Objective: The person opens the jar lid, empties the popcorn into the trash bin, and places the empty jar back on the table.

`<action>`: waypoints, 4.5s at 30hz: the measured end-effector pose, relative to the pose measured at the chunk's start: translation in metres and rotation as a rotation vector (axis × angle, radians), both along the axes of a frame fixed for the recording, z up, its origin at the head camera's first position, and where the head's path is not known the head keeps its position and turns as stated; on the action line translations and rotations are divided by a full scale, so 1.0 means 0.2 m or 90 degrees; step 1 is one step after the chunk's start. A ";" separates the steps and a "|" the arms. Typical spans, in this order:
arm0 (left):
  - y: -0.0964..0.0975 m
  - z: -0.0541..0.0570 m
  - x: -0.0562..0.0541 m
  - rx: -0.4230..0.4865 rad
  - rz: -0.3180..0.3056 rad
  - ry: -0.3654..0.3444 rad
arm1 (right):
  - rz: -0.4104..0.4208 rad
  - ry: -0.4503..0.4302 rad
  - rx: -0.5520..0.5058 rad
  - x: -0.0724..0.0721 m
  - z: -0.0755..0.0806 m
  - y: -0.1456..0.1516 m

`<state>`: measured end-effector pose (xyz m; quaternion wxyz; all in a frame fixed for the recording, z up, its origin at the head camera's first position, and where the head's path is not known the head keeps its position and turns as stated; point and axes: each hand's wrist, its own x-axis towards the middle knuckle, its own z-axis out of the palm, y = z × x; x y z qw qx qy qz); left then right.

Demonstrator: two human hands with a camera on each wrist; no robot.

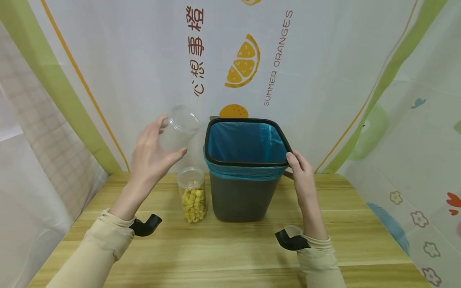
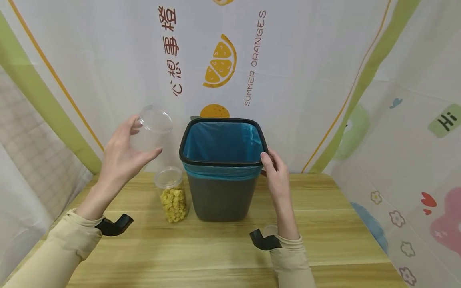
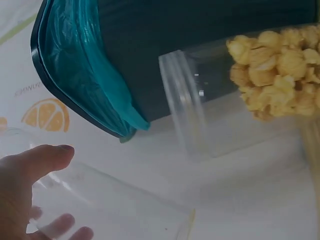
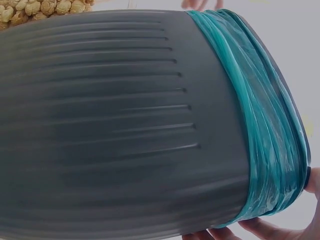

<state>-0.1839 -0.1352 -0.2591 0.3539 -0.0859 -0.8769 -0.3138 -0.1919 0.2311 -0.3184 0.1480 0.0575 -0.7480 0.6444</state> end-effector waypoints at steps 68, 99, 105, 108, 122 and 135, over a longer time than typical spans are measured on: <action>-0.15 -0.73 -0.05 0.292 0.091 -0.232 | 0.002 0.001 -0.005 -0.01 0.01 0.00; -0.18 -0.78 -0.07 0.284 0.075 -0.239 | -0.002 0.004 0.006 -0.01 0.00 0.00; -0.18 -0.77 -0.06 0.291 0.064 -0.236 | -0.001 0.008 0.003 -0.01 0.00 0.00; -0.18 -0.75 -0.04 0.286 0.063 -0.233 | -0.001 0.008 0.001 -0.01 0.00 0.00; -0.15 -0.65 0.05 0.282 0.080 -0.163 | -0.002 0.009 0.006 -0.01 0.01 0.00; -0.10 -0.57 0.12 0.245 0.049 -0.091 | 0.003 0.020 0.001 -0.01 0.02 0.04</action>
